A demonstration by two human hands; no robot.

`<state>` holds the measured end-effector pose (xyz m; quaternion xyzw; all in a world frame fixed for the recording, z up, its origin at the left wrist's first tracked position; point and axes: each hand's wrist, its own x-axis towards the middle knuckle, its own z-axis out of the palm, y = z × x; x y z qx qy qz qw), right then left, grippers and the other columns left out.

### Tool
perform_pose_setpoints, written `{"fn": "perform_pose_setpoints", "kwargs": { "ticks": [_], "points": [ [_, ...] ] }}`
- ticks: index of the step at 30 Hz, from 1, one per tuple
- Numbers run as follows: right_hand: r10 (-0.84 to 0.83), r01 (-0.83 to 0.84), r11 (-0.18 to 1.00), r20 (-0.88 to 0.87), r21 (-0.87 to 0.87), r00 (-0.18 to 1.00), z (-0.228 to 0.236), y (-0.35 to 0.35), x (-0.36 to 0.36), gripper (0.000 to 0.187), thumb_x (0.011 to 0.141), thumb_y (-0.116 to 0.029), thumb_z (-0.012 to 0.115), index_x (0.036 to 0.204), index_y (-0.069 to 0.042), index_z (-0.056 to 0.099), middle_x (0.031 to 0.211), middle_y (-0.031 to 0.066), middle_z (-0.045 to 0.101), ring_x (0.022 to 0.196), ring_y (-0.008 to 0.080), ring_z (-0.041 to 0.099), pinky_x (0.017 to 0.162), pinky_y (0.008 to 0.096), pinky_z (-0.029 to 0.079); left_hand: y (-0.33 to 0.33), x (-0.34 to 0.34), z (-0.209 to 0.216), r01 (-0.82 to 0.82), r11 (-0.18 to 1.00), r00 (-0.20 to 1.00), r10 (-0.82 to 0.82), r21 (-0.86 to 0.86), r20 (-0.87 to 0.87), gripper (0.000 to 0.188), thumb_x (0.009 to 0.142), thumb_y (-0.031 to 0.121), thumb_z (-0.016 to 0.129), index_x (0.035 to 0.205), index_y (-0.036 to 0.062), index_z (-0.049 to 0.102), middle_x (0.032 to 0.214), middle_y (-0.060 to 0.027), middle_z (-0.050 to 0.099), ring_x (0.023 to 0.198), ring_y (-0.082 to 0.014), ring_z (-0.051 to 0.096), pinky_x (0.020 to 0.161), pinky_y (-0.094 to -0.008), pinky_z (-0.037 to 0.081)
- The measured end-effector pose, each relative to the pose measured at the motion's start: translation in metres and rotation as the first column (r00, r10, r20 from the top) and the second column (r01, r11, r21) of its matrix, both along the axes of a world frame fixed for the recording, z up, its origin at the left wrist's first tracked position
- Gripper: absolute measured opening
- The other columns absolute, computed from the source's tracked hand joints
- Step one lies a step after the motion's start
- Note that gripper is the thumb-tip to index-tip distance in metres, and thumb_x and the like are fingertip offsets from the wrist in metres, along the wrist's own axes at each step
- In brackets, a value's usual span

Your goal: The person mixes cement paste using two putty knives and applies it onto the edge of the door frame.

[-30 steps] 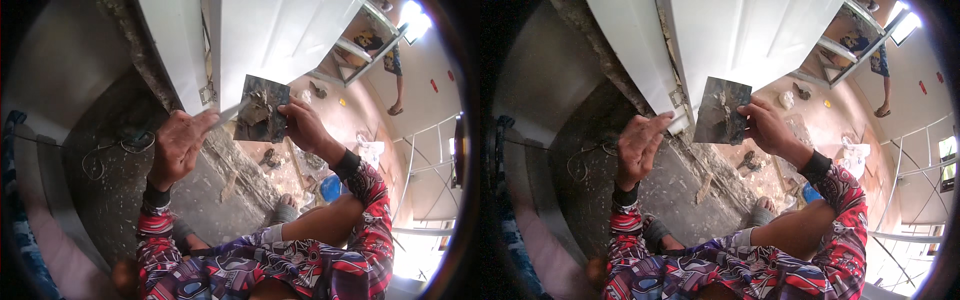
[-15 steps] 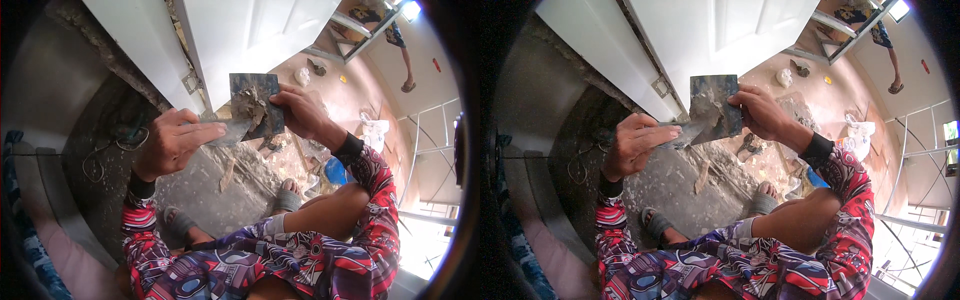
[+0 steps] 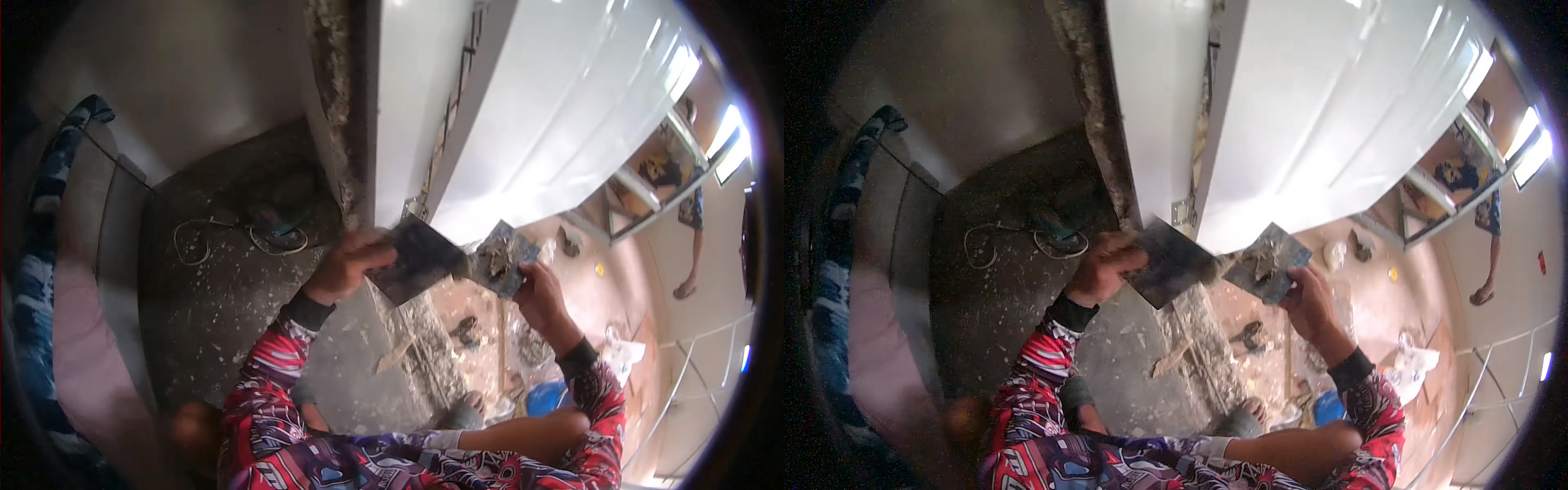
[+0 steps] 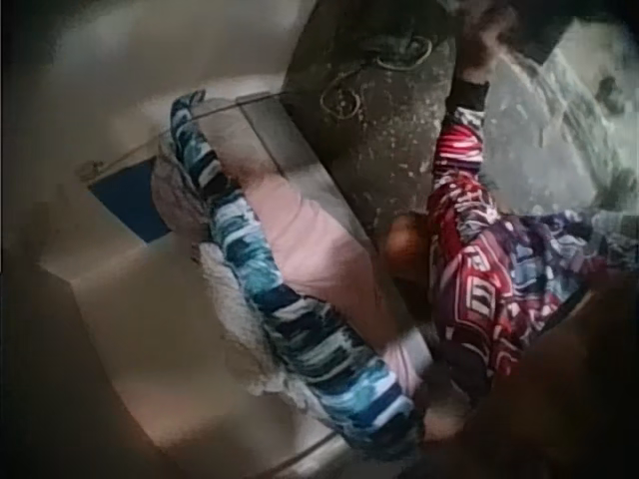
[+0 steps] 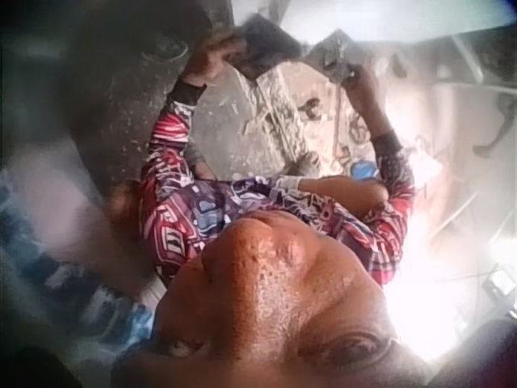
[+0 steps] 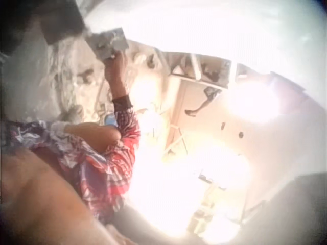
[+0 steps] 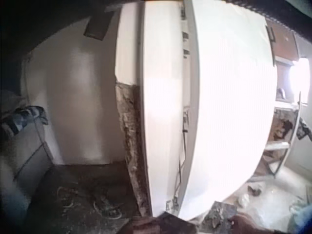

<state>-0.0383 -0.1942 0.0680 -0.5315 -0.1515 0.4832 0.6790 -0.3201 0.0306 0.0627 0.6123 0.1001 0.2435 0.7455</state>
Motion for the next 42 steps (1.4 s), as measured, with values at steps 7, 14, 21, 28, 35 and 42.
{"fn": "perform_pose_setpoints", "kwargs": {
  "ticks": [7, 14, 21, 28, 35, 42],
  "points": [
    [0.046, -0.048, 0.998, -0.057, -0.036, 0.997, 0.009, 0.008, -0.007, 0.025, 0.094, -0.005, 0.042, 0.116, 0.000, 0.053, 0.108, 0.0114, 0.062, 0.097, 0.0239, 0.066, 0.083, 0.0442, 0.059, 0.023, -0.018, 0.076, -0.857, 0.086, 0.436, 0.645, 0.508, 0.628, 0.025, 0.095, 0.009, 0.060, 0.118, -0.0008, 0.061, 0.112, -0.0109, 0.067, 0.099, -0.0184, 0.064, 0.085, -0.0368, 0.052],
    [0.054, -0.053, 0.998, -0.080, 0.017, 0.995, 0.011, 0.008, -0.008, 0.025, 0.094, -0.003, 0.043, 0.116, 0.003, 0.054, 0.114, 0.0144, 0.062, 0.101, 0.0273, 0.065, 0.089, 0.0463, 0.058, 0.042, 0.053, 0.130, -0.925, -0.118, 0.191, 0.677, 0.361, 0.711, 0.013, 0.098, 0.004, 0.053, 0.105, -0.0058, 0.058, 0.086, -0.0202, 0.058, 0.074, -0.0325, 0.059, 0.066, -0.0362, 0.047],
    [0.076, -0.077, 0.997, -0.042, -0.013, 0.996, 0.007, 0.001, -0.002, 0.025, 0.094, -0.005, 0.044, 0.116, 0.001, 0.054, 0.109, 0.0108, 0.064, 0.096, 0.0225, 0.067, 0.081, 0.0419, 0.060, 0.053, 0.090, 0.125, -0.903, -0.257, 0.106, 0.642, 0.344, 0.759, 0.027, 0.088, -0.006, 0.055, 0.115, -0.0052, 0.056, 0.095, -0.0224, 0.057, 0.086, -0.0395, 0.053, 0.073, -0.0460, 0.044],
    [0.051, -0.051, 0.999, -0.056, -0.004, 0.997, 0.011, 0.002, -0.007, 0.026, 0.094, -0.004, 0.044, 0.117, 0.001, 0.054, 0.110, 0.0111, 0.064, 0.097, 0.0234, 0.067, 0.080, 0.0429, 0.060, 0.038, 0.101, 0.137, -0.805, -0.267, 0.245, 0.663, 0.529, 0.707, 0.051, 0.084, -0.002, 0.056, 0.135, -0.0006, 0.050, 0.119, -0.0278, 0.053, 0.106, -0.0454, 0.053, 0.087, -0.0507, 0.044],
    [0.091, -0.091, 0.996, -0.031, 0.012, 0.995, 0.012, 0.001, -0.007, 0.029, 0.094, -0.006, 0.044, 0.121, 0.003, 0.052, 0.111, 0.0140, 0.062, 0.096, 0.0260, 0.067, 0.080, 0.0444, 0.060, 0.049, 0.081, 0.139, -0.901, -0.182, 0.256, 0.513, 0.395, 0.819, 0.018, 0.093, 0.001, 0.059, 0.109, -0.0054, 0.063, 0.093, -0.0208, 0.060, 0.082, -0.0319, 0.060, 0.069, -0.0374, 0.047],
    [0.109, -0.109, 0.994, 0.002, 0.019, 0.994, 0.015, 0.003, -0.012, 0.028, 0.095, -0.007, 0.044, 0.120, 0.002, 0.052, 0.108, 0.0126, 0.063, 0.093, 0.0254, 0.067, 0.077, 0.0432, 0.061, 0.047, 0.051, 0.126, -0.917, -0.035, 0.280, 0.651, 0.397, 0.706, 0.014, 0.096, 0.007, 0.059, 0.099, -0.0064, 0.062, 0.074, -0.0139, 0.057, 0.063, -0.0162, 0.052, 0.061, -0.0291, 0.044]
  ]
}}
